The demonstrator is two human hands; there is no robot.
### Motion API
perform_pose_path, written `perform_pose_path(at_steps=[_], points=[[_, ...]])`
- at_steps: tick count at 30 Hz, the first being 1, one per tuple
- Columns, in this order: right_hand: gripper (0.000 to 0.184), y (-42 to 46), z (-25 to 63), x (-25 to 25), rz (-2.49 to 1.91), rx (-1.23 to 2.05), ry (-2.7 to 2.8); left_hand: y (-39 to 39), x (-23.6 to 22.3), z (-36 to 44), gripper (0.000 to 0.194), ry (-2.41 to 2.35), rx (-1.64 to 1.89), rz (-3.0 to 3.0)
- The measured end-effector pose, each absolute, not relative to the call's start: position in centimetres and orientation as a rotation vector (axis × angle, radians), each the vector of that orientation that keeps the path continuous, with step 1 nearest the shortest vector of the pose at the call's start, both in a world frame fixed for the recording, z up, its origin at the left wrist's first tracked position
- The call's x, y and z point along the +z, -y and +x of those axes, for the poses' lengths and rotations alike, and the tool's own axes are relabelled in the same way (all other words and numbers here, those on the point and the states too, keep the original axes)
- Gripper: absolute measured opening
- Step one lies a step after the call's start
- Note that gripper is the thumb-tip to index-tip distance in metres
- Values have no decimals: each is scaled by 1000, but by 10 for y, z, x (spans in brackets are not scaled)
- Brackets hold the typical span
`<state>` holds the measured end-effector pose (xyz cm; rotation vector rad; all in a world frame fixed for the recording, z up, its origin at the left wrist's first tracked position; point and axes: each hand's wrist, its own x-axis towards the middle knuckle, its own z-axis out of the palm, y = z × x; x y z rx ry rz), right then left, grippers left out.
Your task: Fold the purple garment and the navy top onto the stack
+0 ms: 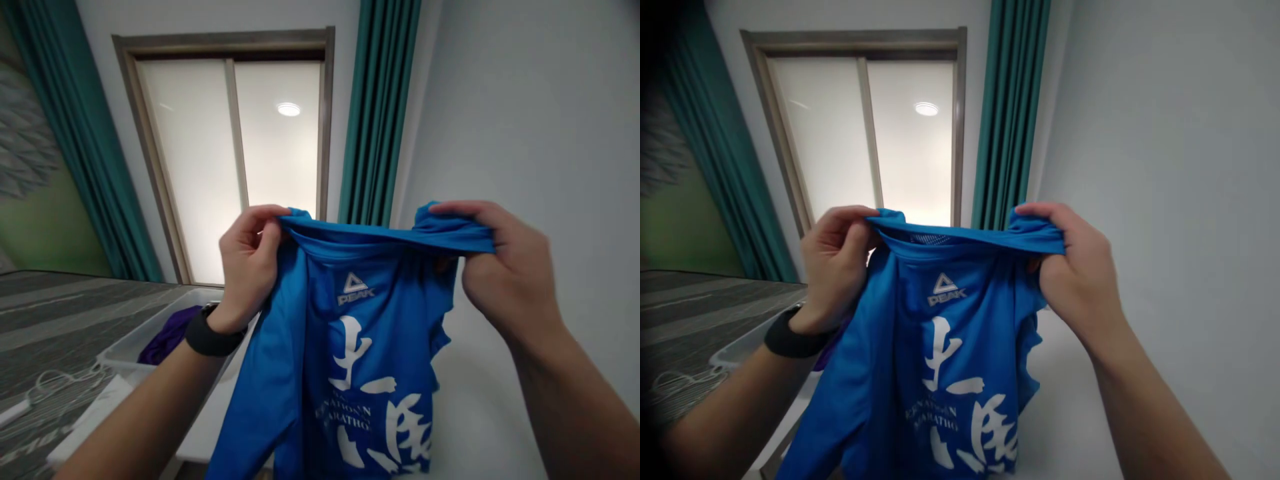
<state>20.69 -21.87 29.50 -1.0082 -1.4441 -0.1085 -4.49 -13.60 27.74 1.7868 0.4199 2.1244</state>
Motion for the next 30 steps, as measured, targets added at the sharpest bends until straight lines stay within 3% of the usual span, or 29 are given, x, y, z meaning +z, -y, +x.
perform_pose_path(at_steps=[4, 11, 16, 17, 20, 23, 28, 30], points=[[43, 199, 211, 275, -1215, 106, 1563, 112, 250, -37, 16, -587, 1926, 1763], [44, 178, 198, 239, -995, 152, 1756, 124, 215, -19, 29, -656, 1721, 1968], [43, 176, 179, 211, -984, 358, 1832, 125, 173, -6, 70, -632, 1264, 2273], [41, 176, 176, 206, -980, 372, 1825, 122, 163, -4, 67, -692, 1220, 2293], [34, 180, 169, 189, -1001, 299, 1830, 113, 143, -2, 32, -878, 1160, 2329], [35, 183, 171, 163, -1165, 206, 1793, 108, 143, -6, 27, -909, 1213, 2300], [88, 196, 165, 93, -1450, 544, 1647, 122, 174, -11, 19, -782, 1420, 1913], [91, 206, 154, 71, -1461, 707, 1707, 133, 190, -11, 12, -670, 1456, 1737]])
